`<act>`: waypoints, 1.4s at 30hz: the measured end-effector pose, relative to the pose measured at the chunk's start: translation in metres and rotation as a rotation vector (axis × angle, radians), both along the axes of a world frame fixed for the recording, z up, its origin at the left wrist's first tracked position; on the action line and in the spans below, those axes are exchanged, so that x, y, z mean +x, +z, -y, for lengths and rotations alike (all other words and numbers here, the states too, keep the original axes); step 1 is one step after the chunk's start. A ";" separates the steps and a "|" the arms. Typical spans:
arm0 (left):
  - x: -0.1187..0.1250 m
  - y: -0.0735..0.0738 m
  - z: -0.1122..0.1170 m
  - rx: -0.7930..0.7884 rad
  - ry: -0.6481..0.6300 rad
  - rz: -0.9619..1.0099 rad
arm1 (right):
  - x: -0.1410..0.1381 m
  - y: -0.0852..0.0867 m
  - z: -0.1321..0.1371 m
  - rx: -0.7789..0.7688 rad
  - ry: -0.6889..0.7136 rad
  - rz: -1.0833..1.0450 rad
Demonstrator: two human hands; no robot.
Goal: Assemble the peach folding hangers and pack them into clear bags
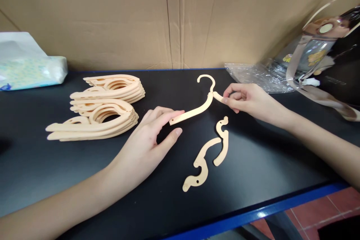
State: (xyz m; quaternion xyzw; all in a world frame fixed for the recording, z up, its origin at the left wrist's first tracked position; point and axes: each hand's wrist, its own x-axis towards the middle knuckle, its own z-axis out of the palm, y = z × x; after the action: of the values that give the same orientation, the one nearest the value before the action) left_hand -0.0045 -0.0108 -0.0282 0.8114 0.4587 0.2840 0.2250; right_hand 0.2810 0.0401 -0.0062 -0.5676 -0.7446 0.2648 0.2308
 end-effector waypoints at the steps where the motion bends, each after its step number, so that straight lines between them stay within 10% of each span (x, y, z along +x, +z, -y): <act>1: 0.000 -0.001 -0.001 0.008 -0.006 -0.018 | 0.000 -0.001 -0.001 -0.022 -0.003 -0.013; 29: 0.003 0.002 0.015 0.335 -0.307 -0.282 | 0.007 0.003 0.001 0.154 0.008 0.417; 35: 0.000 0.013 0.016 0.273 -0.741 -0.294 | 0.008 0.000 0.002 0.311 0.118 0.448; 42: 0.002 0.016 0.017 0.155 -0.757 -0.245 | -0.004 -0.005 0.008 0.449 0.486 0.293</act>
State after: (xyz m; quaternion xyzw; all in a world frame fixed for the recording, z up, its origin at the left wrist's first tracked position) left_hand -0.0024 -0.0279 -0.0120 0.9654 0.1280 0.1159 0.1953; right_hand 0.2770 0.0319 -0.0114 -0.3412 -0.9225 0.0577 0.1710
